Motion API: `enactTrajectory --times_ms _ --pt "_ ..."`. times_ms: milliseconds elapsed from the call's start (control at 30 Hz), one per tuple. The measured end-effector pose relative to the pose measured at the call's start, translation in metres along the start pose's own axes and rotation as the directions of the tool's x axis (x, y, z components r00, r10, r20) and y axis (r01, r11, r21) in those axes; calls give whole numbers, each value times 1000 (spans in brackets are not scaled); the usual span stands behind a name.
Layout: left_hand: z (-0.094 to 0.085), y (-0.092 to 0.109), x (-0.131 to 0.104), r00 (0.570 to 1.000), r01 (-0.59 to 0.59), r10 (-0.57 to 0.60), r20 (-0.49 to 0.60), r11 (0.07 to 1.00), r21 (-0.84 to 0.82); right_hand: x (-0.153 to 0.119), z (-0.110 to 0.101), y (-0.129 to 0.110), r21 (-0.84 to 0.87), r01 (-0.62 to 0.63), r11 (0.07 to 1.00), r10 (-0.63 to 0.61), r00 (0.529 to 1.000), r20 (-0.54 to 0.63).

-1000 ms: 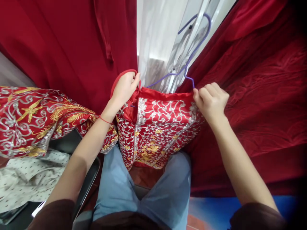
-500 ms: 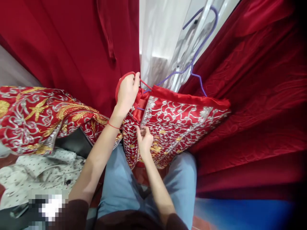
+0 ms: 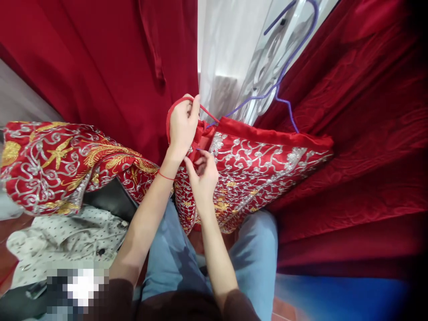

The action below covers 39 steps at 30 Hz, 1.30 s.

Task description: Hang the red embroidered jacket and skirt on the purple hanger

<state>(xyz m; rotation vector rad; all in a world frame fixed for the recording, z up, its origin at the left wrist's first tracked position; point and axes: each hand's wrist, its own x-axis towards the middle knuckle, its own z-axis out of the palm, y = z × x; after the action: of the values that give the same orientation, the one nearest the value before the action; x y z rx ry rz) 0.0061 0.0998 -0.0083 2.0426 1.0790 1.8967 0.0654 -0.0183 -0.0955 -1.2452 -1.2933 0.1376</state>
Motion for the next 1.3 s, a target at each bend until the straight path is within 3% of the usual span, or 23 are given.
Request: enactTrajectory --times_ms 100,233,300,400,500,567,633,733,900,1033,1100,1167,1267,1300 --pt "-5 -2 0 997 -79 79 17 997 -25 26 -1 -4 -60 148 987 -141 983 114" --pt "-5 3 -8 986 -165 164 25 983 75 39 -3 8 -120 178 977 -183 983 -29" --pt "0 5 -13 986 -155 161 -33 976 154 35 -9 14 -101 209 973 -213 977 -29" --pt "10 3 -16 976 -120 157 -152 966 227 33 -31 20 -161 287 944 -306 946 -108" --pt "16 0 -14 967 -124 173 -187 961 247 53 -64 22 -424 309 852 -432 871 -234" --pt "17 -1 -14 965 -129 179 -191 961 245 76 -85 23 -551 346 760 -479 870 -115" --pt "17 -1 -14 965 -131 179 -191 962 239 98 -98 22 -584 448 677 -494 865 91" --pt "17 0 -14 970 -131 172 -171 965 229 114 -97 19 -533 586 610 -529 802 277" --pt "9 2 -13 976 -158 186 -115 963 220 119 -66 15 -439 660 609 -613 744 266" --pt "0 10 -15 949 -303 273 156 927 220 134 -60 20 -427 661 617 -601 746 287" --pt "-1 13 -17 930 -331 281 236 920 210 133 -64 24 -445 649 617 -610 752 250" --pt "0 16 -19 931 -329 282 230 922 203 115 -67 27 -471 606 641 -643 759 102" --pt "3 17 -20 944 -313 276 184 924 220 52 -58 34 -429 451 782 -578 783 -230" --pt "4 17 -21 947 -306 271 172 924 230 25 -50 39 -370 407 835 -514 816 -265"
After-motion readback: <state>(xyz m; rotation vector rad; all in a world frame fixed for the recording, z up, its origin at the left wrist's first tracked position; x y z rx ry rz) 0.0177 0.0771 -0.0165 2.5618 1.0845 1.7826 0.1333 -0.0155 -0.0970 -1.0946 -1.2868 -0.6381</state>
